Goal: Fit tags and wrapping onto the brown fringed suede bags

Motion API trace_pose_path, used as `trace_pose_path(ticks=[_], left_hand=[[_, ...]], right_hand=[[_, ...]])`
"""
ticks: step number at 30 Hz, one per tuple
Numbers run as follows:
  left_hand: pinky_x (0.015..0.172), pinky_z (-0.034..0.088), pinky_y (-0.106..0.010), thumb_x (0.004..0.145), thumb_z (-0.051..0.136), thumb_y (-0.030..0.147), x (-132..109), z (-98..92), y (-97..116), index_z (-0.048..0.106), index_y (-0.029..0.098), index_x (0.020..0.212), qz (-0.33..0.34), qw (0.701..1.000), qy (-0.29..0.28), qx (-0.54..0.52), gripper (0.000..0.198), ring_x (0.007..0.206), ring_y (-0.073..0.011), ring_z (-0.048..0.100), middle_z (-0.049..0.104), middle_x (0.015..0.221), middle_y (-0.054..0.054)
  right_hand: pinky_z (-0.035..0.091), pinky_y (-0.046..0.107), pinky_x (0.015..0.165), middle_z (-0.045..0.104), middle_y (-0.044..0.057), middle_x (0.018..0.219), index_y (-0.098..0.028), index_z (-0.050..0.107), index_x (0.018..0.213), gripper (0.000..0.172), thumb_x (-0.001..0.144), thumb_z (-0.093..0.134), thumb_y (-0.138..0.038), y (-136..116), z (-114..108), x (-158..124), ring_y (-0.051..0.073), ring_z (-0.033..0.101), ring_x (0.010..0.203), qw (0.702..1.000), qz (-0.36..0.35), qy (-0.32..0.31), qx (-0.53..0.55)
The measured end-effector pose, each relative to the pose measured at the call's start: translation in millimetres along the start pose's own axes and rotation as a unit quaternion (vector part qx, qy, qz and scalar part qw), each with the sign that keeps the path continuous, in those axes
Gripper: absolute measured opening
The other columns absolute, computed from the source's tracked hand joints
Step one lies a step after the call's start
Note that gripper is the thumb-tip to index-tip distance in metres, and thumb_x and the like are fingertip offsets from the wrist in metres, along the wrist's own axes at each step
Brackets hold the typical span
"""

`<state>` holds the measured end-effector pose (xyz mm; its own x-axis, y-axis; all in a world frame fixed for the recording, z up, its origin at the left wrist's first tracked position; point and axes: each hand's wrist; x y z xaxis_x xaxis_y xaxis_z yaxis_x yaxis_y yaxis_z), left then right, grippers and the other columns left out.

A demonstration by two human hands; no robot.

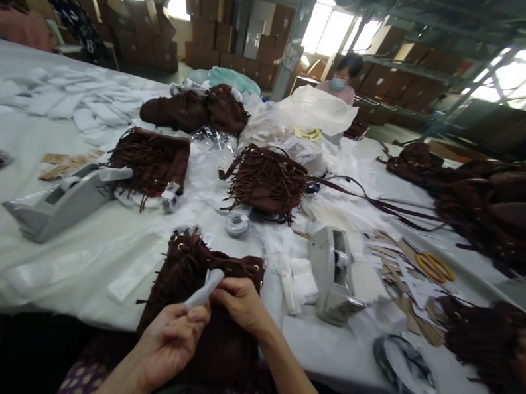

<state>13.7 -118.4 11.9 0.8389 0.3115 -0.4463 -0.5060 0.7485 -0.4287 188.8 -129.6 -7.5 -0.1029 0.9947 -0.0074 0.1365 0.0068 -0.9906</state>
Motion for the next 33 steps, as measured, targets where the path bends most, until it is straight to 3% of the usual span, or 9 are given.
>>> trace_pose_path(ticks=[6,10,16,19,23,25,28,30,33], left_hand=[[0.047,0.047,-0.001,0.098,0.032,0.01,6,-12.7,-2,0.046,0.008,0.115,-0.019,0.999,0.019,0.026,0.022,0.044,0.0014,0.052,0.049,0.067,0.002],[0.056,0.054,-0.007,0.096,0.034,0.007,13,-22.9,3,0.047,0.007,0.123,0.034,0.986,0.073,0.143,0.029,0.063,-0.0057,0.064,0.06,0.081,-0.007],[0.051,0.051,-0.013,0.081,0.068,0.011,26,-29.0,-9,0.064,0.009,0.097,0.204,0.876,0.05,0.434,0.017,0.05,-0.0033,0.048,0.056,0.071,-0.001],[0.05,0.047,-0.015,0.072,0.079,0.028,32,-33.2,-13,0.066,0.011,0.093,0.241,0.827,0.011,0.508,0.03,0.051,-0.0041,0.043,0.054,0.069,0.001],[0.055,0.046,-0.02,0.066,0.08,0.044,31,-39.9,-10,0.065,0.015,0.099,0.239,0.779,0.034,0.578,0.047,0.058,-0.0093,0.05,0.061,0.08,-0.002],[0.051,0.043,-0.022,0.069,0.071,0.058,26,-39.9,-4,0.065,0.014,0.085,0.231,0.714,0.063,0.658,0.047,0.053,-0.0116,0.049,0.061,0.068,-0.002],[0.046,0.036,-0.023,0.078,0.054,0.066,14,-29.1,7,0.06,0.017,0.065,0.271,0.51,0.134,0.805,0.052,0.044,-0.0136,0.045,0.05,0.048,0.001],[0.048,0.036,-0.023,0.08,0.051,0.064,8,-13.4,11,0.062,0.019,0.069,0.322,0.37,0.176,0.854,0.047,0.048,-0.0158,0.048,0.052,0.05,0.001],[0.06,0.042,-0.027,0.079,0.055,0.059,15,19.7,7,0.067,0.022,0.094,0.406,0.237,0.15,0.87,0.042,0.062,-0.0206,0.056,0.063,0.07,-0.001]], right_hand=[[0.047,0.026,0.068,0.068,0.001,0.075,-0.015,0.073,0.085,0.026,0.085,0.054,-0.034,4,13,-4,0.018,0.061,0.072,0.993,-0.003,0.103,-0.06],[0.045,0.023,0.062,0.068,0.001,0.079,-0.017,0.072,0.091,0.025,0.087,0.053,-0.033,3,9,-19,0.016,0.059,0.071,0.987,-0.006,0.136,-0.08],[0.043,0.023,0.06,0.063,0.001,0.072,-0.016,0.069,0.093,0.034,0.092,0.045,-0.041,4,5,-34,0.013,0.054,0.063,0.982,0.037,0.179,-0.045],[0.036,0.02,0.051,0.059,0.0,0.065,-0.014,0.068,0.078,0.04,0.089,0.049,-0.048,3,13,-31,0.01,0.047,0.056,0.982,0.065,0.168,-0.063],[0.028,0.019,0.045,0.052,-0.002,0.053,-0.013,0.066,0.065,0.037,0.081,0.061,-0.046,-2,25,-28,0.009,0.042,0.051,0.968,0.108,0.181,-0.136],[0.03,0.019,0.046,0.053,-0.003,0.054,-0.014,0.066,0.066,0.036,0.08,0.062,-0.047,-6,17,-35,0.009,0.043,0.052,0.97,0.092,0.182,-0.129],[0.038,0.02,0.052,0.059,-0.001,0.062,-0.015,0.069,0.075,0.036,0.082,0.057,-0.048,-18,-21,-66,0.012,0.05,0.059,0.956,0.06,0.269,-0.099],[0.042,0.023,0.058,0.062,0.002,0.068,-0.014,0.07,0.08,0.037,0.083,0.056,-0.048,-25,-63,-97,0.014,0.054,0.064,0.912,0.055,0.393,-0.104],[0.045,0.026,0.06,0.066,0.006,0.078,-0.012,0.069,0.091,0.044,0.078,0.059,-0.052,-25,-129,-142,0.017,0.058,0.068,0.835,0.069,0.535,-0.108]])
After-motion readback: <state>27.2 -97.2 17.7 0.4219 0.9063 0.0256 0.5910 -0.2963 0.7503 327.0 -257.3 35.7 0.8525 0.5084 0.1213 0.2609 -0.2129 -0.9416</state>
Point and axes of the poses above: each hand's wrist, its own x-axis towards the middle knuckle, its own z-axis out of the palm, y = z × x
